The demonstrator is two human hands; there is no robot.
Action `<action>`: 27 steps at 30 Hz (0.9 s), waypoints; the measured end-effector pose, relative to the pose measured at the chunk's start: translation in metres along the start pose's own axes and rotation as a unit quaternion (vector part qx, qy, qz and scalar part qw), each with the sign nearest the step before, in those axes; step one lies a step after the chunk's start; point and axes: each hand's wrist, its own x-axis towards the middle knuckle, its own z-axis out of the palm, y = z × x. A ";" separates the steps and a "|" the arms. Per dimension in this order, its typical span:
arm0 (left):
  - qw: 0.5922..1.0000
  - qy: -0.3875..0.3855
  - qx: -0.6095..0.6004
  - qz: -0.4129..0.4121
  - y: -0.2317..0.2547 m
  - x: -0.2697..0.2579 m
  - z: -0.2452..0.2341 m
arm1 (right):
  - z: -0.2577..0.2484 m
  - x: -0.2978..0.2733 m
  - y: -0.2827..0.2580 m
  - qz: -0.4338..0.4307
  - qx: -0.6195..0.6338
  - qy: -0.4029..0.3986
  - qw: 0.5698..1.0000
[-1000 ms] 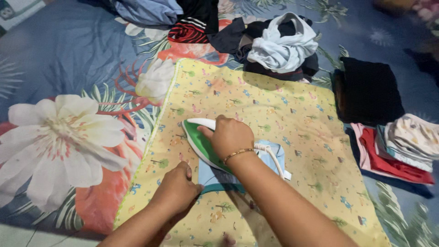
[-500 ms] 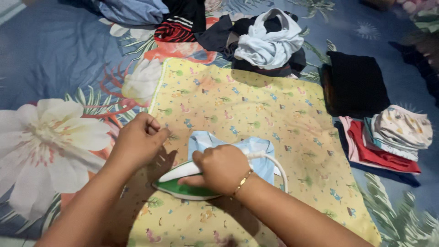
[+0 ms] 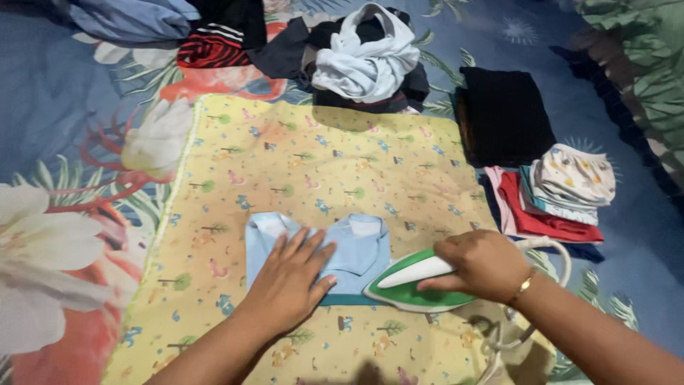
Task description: The person irons several small pieces of children's clothing, including underwear and socks, on a yellow patterned mat. They use a green and white iron to smooth each item, then fold it and place it on a growing stack to the right.
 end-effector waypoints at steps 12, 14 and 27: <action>0.994 -0.015 0.093 -0.058 -0.010 -0.008 0.023 | -0.007 0.063 -0.057 0.370 0.033 0.012 0.928; 0.990 -0.005 0.117 -0.073 -0.012 -0.009 0.024 | 0.015 0.089 -0.078 0.331 0.019 0.015 0.943; 0.968 0.048 0.157 -0.191 -0.007 -0.002 -0.022 | 0.040 0.068 -0.005 0.401 -0.017 -0.005 0.916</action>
